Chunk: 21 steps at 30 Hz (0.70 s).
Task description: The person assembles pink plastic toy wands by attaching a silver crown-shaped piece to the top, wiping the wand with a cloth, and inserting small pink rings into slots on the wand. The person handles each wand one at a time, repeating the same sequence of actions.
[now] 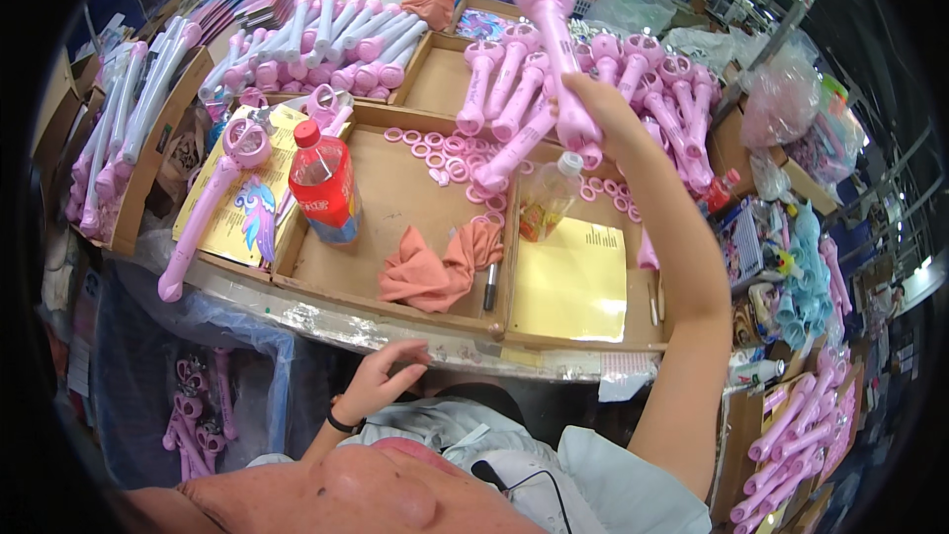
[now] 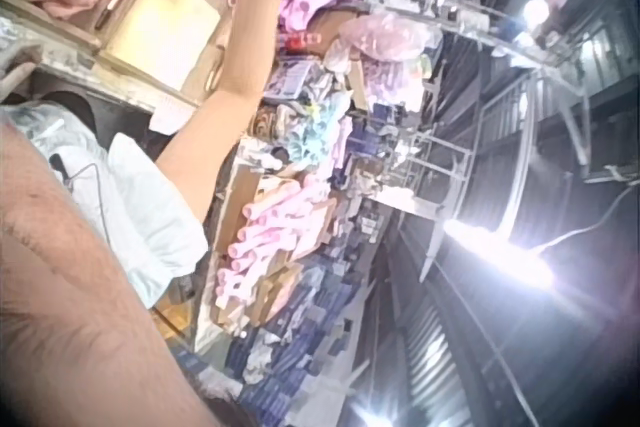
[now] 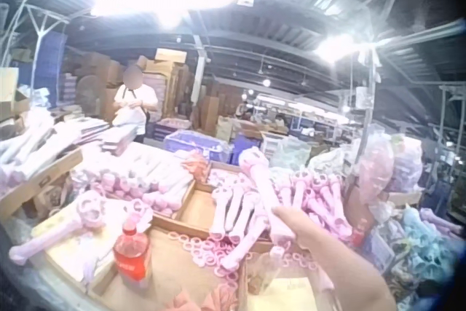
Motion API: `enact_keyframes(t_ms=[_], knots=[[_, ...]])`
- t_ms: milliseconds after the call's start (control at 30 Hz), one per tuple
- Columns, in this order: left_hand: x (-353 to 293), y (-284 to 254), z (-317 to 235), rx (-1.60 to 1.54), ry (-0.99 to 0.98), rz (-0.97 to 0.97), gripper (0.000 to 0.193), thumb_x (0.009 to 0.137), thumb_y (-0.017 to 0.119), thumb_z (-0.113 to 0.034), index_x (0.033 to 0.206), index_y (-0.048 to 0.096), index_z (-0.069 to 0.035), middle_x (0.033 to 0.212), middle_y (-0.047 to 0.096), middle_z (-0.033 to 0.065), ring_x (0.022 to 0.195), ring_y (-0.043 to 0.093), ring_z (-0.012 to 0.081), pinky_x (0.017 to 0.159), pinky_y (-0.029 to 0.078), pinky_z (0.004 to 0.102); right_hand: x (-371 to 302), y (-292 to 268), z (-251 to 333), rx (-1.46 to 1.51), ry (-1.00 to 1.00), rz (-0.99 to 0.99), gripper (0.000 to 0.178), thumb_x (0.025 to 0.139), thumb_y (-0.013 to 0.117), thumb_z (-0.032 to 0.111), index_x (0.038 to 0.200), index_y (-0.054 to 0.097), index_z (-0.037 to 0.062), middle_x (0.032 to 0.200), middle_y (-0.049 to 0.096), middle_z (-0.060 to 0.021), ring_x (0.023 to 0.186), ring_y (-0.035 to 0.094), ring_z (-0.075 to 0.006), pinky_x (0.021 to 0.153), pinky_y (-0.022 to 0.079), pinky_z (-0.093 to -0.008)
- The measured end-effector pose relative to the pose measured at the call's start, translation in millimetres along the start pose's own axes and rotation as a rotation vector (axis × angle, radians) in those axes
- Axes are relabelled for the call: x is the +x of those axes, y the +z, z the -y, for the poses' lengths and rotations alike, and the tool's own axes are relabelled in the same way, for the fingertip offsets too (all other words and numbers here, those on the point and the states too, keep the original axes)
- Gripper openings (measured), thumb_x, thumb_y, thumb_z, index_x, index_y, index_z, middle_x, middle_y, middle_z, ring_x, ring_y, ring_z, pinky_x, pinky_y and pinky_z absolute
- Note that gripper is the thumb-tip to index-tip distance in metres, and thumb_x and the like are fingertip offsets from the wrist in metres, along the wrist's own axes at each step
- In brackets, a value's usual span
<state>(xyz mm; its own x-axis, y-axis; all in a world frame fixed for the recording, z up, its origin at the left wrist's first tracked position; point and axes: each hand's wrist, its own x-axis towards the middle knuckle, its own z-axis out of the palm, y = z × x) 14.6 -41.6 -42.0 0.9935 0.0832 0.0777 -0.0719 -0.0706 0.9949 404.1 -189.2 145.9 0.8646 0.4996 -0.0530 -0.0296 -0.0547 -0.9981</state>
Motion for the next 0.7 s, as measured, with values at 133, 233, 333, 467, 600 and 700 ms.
enact_keyframes(t_ms=[133,233,333,467,600,700], knots=[[-5,-8,11,-0.023,-0.068,-0.017,0.035,0.089,0.059,-0.007,0.123,0.052,-0.002,0.100,0.064,0.0081,0.090,0.060,0.0126,0.077,0.050,0.0260,120,0,-27,-0.383,0.031,-0.179,0.045,0.083,0.053,0.026,0.107,0.056,-0.0111,0.093,0.062,-0.0136,0.076,0.062,-0.0203,0.062,0.052,-0.0347],[-10,-18,17,-0.228,-0.142,-0.013,0.036,0.091,0.058,-0.008,0.125,0.049,0.000,0.103,0.062,0.0102,0.090,0.060,0.0125,0.077,0.050,0.0252,169,-3,-56,-0.464,0.031,-0.285,0.049,0.084,0.051,0.026,0.114,0.053,-0.0115,0.100,0.061,-0.0166,0.085,0.062,-0.0233,0.067,0.051,-0.0349],[-12,-27,26,-0.411,-0.183,0.021,0.039,0.092,0.056,-0.007,0.128,0.046,0.001,0.107,0.061,0.0117,0.094,0.061,0.0150,0.081,0.049,0.0257,197,-4,-80,-0.486,0.111,-0.290,0.050,0.084,0.050,0.029,0.113,0.054,-0.0107,0.098,0.061,-0.0178,0.082,0.062,-0.0246,0.067,0.050,-0.0375],[-11,-37,36,-0.510,-0.227,0.062,0.041,0.092,0.054,-0.007,0.131,0.042,0.001,0.110,0.060,0.0127,0.093,0.063,0.0165,0.081,0.048,0.0250,213,-4,-100,-0.548,0.175,-0.310,0.050,0.083,0.051,0.031,0.112,0.055,-0.0101,0.093,0.062,-0.0174,0.077,0.061,-0.0247,0.061,0.048,-0.0383],[-9,-39,40,-0.520,-0.230,0.089,0.039,0.093,0.051,-0.007,0.130,0.042,0.001,0.108,0.061,0.0122,0.089,0.065,0.0167,0.077,0.049,0.0242,217,-2,-107,-0.630,0.218,-0.294,0.047,0.081,0.052,0.028,0.109,0.055,-0.0101,0.096,0.062,-0.0203,0.076,0.062,-0.0271,0.060,0.048,-0.0370],[-9,-38,40,-0.497,-0.207,0.072,0.039,0.093,0.051,-0.007,0.130,0.043,0.001,0.106,0.061,0.0118,0.089,0.065,0.0164,0.075,0.050,0.0242,214,0,-112,-0.843,0.092,-0.356,0.048,0.079,0.055,0.027,0.108,0.055,-0.0111,0.101,0.062,-0.0235,0.084,0.064,-0.0294,0.066,0.051,-0.0366]])
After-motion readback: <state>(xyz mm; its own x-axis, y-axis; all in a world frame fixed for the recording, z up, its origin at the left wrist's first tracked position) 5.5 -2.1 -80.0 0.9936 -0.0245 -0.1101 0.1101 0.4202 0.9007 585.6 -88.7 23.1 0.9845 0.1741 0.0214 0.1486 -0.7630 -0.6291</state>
